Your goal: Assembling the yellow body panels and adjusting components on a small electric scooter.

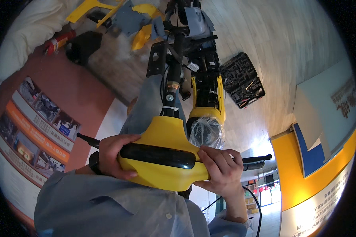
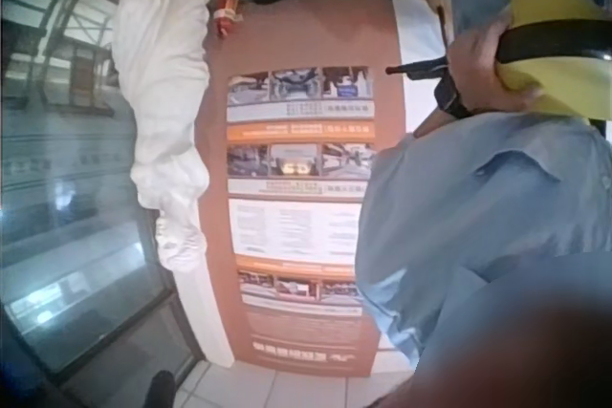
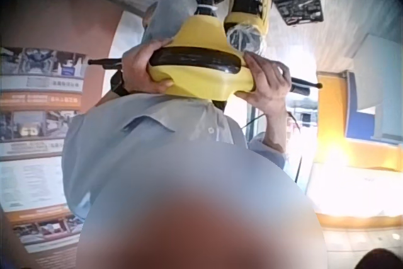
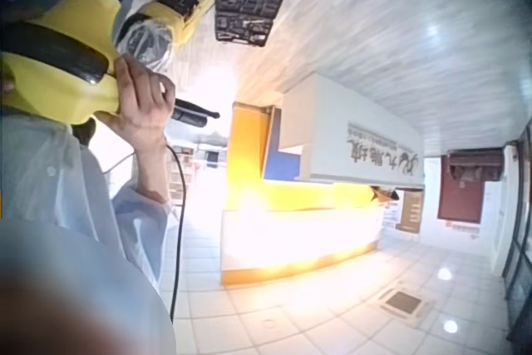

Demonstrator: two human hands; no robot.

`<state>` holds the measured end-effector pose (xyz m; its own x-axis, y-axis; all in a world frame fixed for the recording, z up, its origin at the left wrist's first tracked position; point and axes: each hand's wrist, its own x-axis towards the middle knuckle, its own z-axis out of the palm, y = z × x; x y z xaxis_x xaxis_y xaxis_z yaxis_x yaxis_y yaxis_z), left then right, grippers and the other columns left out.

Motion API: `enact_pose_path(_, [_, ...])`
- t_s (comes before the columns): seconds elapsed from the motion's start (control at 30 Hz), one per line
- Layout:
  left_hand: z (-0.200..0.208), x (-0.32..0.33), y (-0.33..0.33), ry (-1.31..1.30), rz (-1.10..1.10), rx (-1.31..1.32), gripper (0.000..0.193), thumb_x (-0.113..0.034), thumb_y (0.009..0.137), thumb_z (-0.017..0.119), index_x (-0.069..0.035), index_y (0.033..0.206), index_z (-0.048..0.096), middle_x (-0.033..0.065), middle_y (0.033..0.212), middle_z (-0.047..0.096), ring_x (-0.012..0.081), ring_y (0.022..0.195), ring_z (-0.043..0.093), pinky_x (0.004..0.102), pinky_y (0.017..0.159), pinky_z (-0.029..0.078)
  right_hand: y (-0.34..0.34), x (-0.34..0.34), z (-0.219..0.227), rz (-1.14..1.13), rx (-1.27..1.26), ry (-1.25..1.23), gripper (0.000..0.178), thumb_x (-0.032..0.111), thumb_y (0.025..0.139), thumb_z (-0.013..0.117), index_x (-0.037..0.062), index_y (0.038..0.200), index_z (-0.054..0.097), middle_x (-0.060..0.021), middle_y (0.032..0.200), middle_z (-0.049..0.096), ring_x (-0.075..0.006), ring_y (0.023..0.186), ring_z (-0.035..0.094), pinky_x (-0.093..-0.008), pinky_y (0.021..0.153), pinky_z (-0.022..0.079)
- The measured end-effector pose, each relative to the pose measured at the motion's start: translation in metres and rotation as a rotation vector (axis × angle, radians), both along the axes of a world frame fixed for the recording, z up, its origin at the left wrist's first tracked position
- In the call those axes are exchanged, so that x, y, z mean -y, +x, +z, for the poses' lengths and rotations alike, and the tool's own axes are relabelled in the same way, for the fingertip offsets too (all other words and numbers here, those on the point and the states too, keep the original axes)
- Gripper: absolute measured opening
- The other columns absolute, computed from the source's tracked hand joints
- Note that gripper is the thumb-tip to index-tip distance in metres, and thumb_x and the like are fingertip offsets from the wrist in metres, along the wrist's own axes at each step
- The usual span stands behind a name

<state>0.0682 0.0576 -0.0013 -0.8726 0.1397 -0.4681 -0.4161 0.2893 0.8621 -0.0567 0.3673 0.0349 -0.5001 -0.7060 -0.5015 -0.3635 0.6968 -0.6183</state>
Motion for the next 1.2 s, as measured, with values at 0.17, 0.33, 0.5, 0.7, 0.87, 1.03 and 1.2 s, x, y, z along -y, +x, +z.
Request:
enact_pose_path(0.17, [0.000, 0.001, 0.002, -0.004, 0.038, -0.041, 0.078, -0.050, 0.064, 0.083, 0.006, 0.113, 0.061, 0.0203, 0.102, 0.069, 0.0322, 0.086, 0.071, 0.0368, 0.076, 0.058, 0.006, 0.001, 0.005, 0.063, 0.009, 0.098, 0.076, 0.062, 0.070, 0.073, 0.0136, 0.126, 0.056, -0.0026, 0.116, 0.066, -0.0183, 0.098, 0.065, -0.0469, 0.097, 0.035])
enact_pose_path(0.33, [0.000, 0.003, 0.000, 0.085, 0.053, 0.051, 0.074, -0.045, 0.064, 0.087, 0.004, 0.114, 0.062, 0.0183, 0.101, 0.070, 0.0305, 0.086, 0.072, 0.0354, 0.076, 0.058, 0.010, -0.001, 0.008, 0.140, -0.076, 0.177, 0.087, 0.069, 0.078, 0.066, 0.0116, 0.139, 0.042, -0.0096, 0.118, 0.064, -0.0267, 0.112, 0.061, -0.0575, 0.114, 0.018])
enact_pose_path(0.5, [0.003, 0.002, -0.001, 0.090, 0.104, 0.093, 0.072, -0.045, 0.065, 0.087, 0.002, 0.114, 0.063, 0.0178, 0.100, 0.070, 0.0295, 0.084, 0.072, 0.0341, 0.076, 0.057, 0.013, 0.000, 0.010, 0.150, -0.061, 0.226, 0.089, 0.064, 0.077, 0.070, 0.0077, 0.139, 0.041, -0.0110, 0.119, 0.063, -0.0283, 0.113, 0.061, -0.0625, 0.116, 0.008])
enact_pose_path(0.7, [0.002, 0.002, 0.004, 0.038, 0.086, 0.094, 0.072, -0.045, 0.068, 0.085, 0.006, 0.114, 0.063, 0.0212, 0.101, 0.070, 0.0302, 0.087, 0.072, 0.0364, 0.079, 0.058, -0.008, 0.023, 0.021, 0.132, 0.167, 0.272, 0.097, 0.067, 0.071, 0.070, 0.0042, 0.140, 0.042, -0.0153, 0.125, 0.060, -0.0329, 0.118, 0.058, -0.0622, 0.116, 0.007])
enact_pose_path(0.87, [0.004, -0.005, -0.001, -0.068, 0.098, 0.019, 0.059, -0.043, 0.070, 0.083, 0.000, 0.106, 0.066, 0.0154, 0.090, 0.071, 0.0286, 0.076, 0.071, 0.0345, 0.069, 0.057, 0.002, 0.042, 0.017, -0.161, 0.212, -0.004, 0.088, 0.064, 0.076, 0.063, -0.0025, 0.132, 0.050, -0.0214, 0.122, 0.061, -0.0394, 0.110, 0.061, -0.0584, 0.108, 0.031])
enact_pose_path(1.03, [0.001, -0.011, 0.009, -0.116, 0.222, -0.086, 0.055, -0.042, 0.071, 0.082, -0.001, 0.104, 0.067, 0.0137, 0.083, 0.070, 0.0282, 0.070, 0.070, 0.0354, 0.064, 0.056, 0.024, 0.051, 0.003, -0.226, 0.061, -0.022, 0.074, 0.056, 0.084, 0.054, -0.0072, 0.121, 0.058, -0.0249, 0.114, 0.063, -0.0421, 0.098, 0.063, -0.0482, 0.087, 0.049])
enact_pose_path(1.2, [0.002, -0.014, -0.001, -0.061, 0.161, 0.077, 0.053, -0.038, 0.072, 0.080, -0.002, 0.108, 0.065, 0.0137, 0.091, 0.069, 0.0304, 0.079, 0.070, 0.0365, 0.069, 0.056, 0.021, 0.049, 0.003, -0.249, -0.032, 0.007, 0.066, 0.049, 0.083, 0.055, -0.0063, 0.119, 0.058, -0.0249, 0.111, 0.063, -0.0420, 0.098, 0.063, -0.0459, 0.085, 0.049])
